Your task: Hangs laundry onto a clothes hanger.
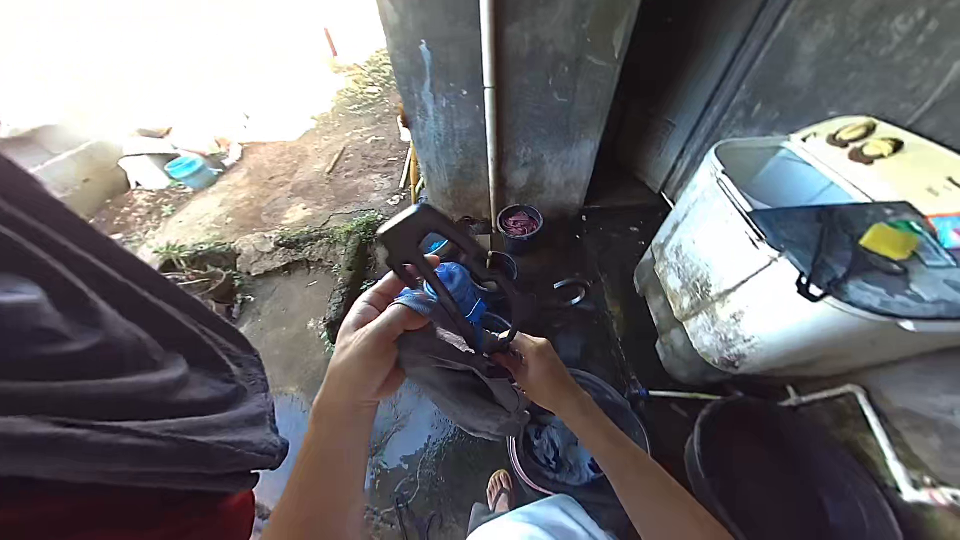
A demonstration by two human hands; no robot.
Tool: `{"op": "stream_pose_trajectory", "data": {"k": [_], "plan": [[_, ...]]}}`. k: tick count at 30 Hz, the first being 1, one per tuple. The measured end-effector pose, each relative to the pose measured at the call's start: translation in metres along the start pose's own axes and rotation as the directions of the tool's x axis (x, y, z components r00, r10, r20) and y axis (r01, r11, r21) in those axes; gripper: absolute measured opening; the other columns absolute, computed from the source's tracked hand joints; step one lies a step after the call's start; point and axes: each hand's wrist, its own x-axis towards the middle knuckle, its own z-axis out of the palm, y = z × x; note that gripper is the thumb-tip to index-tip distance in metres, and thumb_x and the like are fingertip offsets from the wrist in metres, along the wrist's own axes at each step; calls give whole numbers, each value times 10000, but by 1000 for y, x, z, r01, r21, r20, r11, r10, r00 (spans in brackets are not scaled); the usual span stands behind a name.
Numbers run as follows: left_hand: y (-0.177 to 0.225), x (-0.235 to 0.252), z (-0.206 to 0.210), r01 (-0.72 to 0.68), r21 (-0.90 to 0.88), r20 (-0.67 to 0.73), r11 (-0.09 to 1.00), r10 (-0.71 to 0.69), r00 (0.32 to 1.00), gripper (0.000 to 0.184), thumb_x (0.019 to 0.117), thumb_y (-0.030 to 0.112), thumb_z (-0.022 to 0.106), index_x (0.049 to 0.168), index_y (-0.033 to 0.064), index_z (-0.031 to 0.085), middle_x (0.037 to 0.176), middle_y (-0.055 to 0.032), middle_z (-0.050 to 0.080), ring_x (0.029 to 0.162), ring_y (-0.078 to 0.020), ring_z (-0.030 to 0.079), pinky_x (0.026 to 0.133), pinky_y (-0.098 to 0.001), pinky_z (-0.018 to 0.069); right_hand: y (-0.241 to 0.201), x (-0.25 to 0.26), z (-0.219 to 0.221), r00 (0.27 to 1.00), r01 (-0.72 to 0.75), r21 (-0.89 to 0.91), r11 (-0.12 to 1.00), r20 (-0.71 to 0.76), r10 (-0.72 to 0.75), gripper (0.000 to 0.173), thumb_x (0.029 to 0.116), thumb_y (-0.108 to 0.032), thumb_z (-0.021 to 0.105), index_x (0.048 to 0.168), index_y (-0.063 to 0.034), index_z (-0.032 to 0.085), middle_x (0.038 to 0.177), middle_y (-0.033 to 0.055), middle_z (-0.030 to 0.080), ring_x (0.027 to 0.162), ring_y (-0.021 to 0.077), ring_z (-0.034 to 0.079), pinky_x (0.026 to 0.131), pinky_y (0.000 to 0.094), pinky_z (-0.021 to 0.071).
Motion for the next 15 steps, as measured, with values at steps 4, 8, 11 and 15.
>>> {"op": "stream_pose_trajectory", "data": {"k": [4, 8, 11, 15], "plan": [[-17, 10, 6, -73, -71, 311, 995, 91, 946, 248, 915, 156, 717, 1162, 135, 736, 1029, -34, 745, 894, -93, 715, 812, -291, 616, 2, -13, -56, 964, -211, -177, 961, 123, 234, 230, 991, -132, 625, 1150, 27, 677, 1066, 190, 706, 1023, 308, 699, 947, 474, 559], [-36, 23, 39, -315, 249, 312, 916, 232, 921, 121, 993, 318, 680, 1036, 210, 712, 929, 93, 706, 840, -12, 662, 794, -211, 575, 17, -33, -101, 946, -294, -96, 951, 114, 304, 220, 896, -45, 688, 1103, 23, 713, 1067, 176, 694, 1012, 268, 671, 946, 415, 540], [-49, 34, 51, -380, 356, 377, 854, 241, 894, 119, 1017, 294, 646, 1066, 200, 702, 936, 105, 709, 846, -7, 659, 793, -209, 567, 26, -51, -142, 919, -395, 48, 918, 26, 394, 272, 864, -40, 662, 1128, -32, 726, 1090, 100, 704, 963, 168, 674, 890, 356, 562], [-69, 46, 73, -361, 171, 411, 917, 267, 872, 164, 1038, 334, 602, 1080, 229, 720, 981, 114, 711, 892, -2, 664, 833, -218, 569, 20, -67, -161, 930, -73, 679, 731, -218, 295, 257, 927, -57, 680, 1172, 14, 646, 1117, 95, 719, 972, 153, 704, 879, 342, 603]]}}
